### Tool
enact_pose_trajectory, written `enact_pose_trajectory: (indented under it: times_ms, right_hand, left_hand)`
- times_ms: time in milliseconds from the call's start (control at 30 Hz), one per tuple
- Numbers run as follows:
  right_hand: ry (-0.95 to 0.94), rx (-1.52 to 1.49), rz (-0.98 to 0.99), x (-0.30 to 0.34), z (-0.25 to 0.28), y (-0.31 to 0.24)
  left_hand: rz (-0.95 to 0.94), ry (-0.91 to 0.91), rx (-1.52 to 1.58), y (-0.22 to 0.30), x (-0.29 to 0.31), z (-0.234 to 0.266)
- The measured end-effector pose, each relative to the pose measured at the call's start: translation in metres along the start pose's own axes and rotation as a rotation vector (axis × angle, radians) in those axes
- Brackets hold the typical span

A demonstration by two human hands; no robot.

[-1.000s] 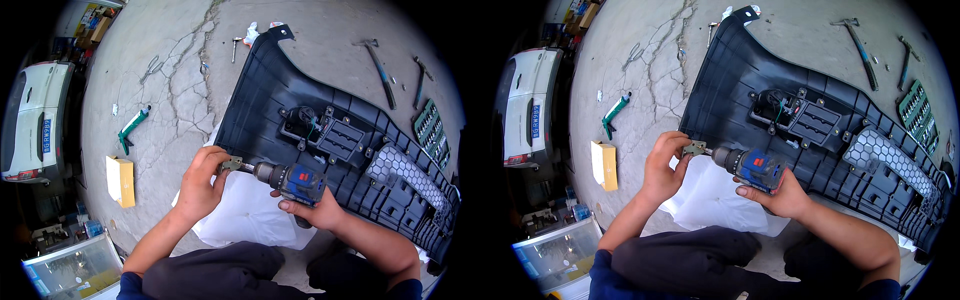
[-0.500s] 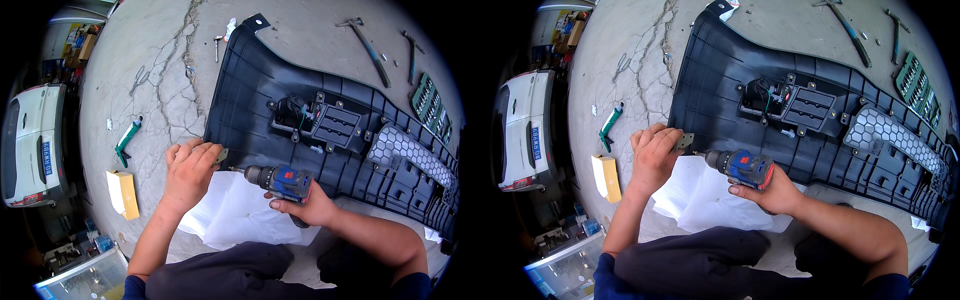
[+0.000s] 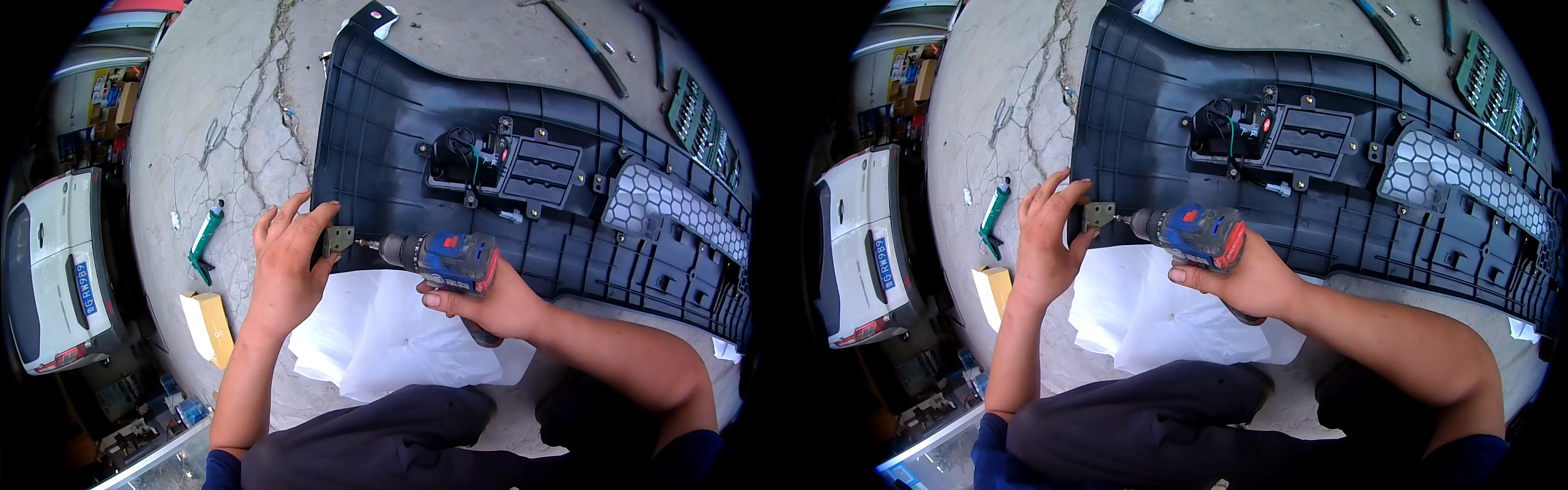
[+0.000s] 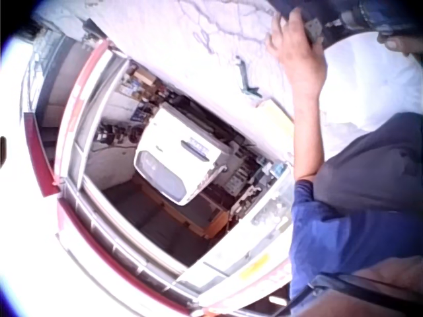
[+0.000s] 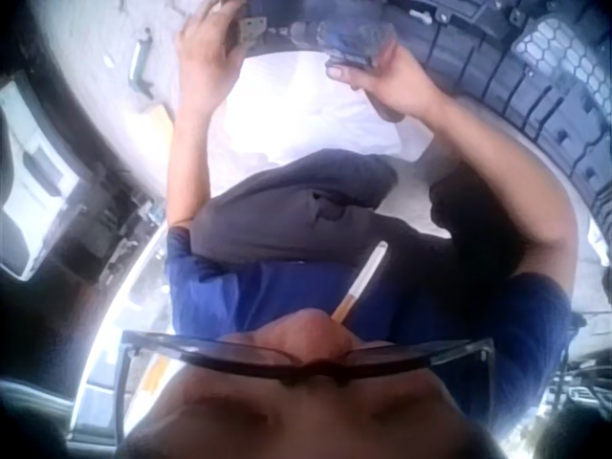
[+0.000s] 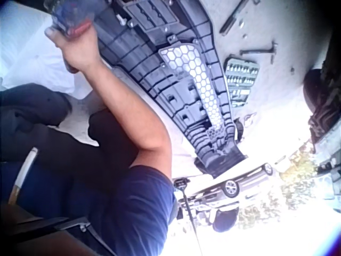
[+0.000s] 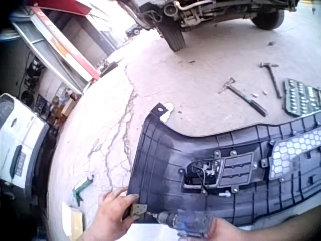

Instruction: The person works on a detached car bumper placed on the ground. They use a cordless drill to remove fasteners and then attach a small metal bracket to the bumper's interior frame.

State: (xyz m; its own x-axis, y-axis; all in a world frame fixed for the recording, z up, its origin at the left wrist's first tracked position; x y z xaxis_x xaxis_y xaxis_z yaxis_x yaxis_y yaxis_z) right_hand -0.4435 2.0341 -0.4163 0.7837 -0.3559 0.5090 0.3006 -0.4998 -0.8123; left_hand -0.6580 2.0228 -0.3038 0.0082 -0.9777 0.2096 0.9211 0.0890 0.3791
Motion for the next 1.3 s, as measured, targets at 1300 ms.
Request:
enact_pose_trajectory:
  times_ms: [1300]
  right_hand:
    - [0.034, 0.012, 0.072, -0.024, -0.019, -0.008]
  left_hand:
    - [0.111, -0.047, 0.239, -0.014, 0.0, -0.002]
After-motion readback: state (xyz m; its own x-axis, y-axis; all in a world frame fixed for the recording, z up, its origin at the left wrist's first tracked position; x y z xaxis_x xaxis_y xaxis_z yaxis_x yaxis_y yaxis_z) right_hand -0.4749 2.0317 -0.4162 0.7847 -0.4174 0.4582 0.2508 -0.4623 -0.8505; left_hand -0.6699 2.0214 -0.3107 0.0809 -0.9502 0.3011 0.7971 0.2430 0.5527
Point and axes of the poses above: each hand's wrist, its own x-axis away from the middle knuckle, its own z-axis out of the back of the hand, y = z × x, the point moved 9 cm from there along -x, towards the middle knuckle, and after that the axes turned 9 degrees about x, right-handed, at the moved point
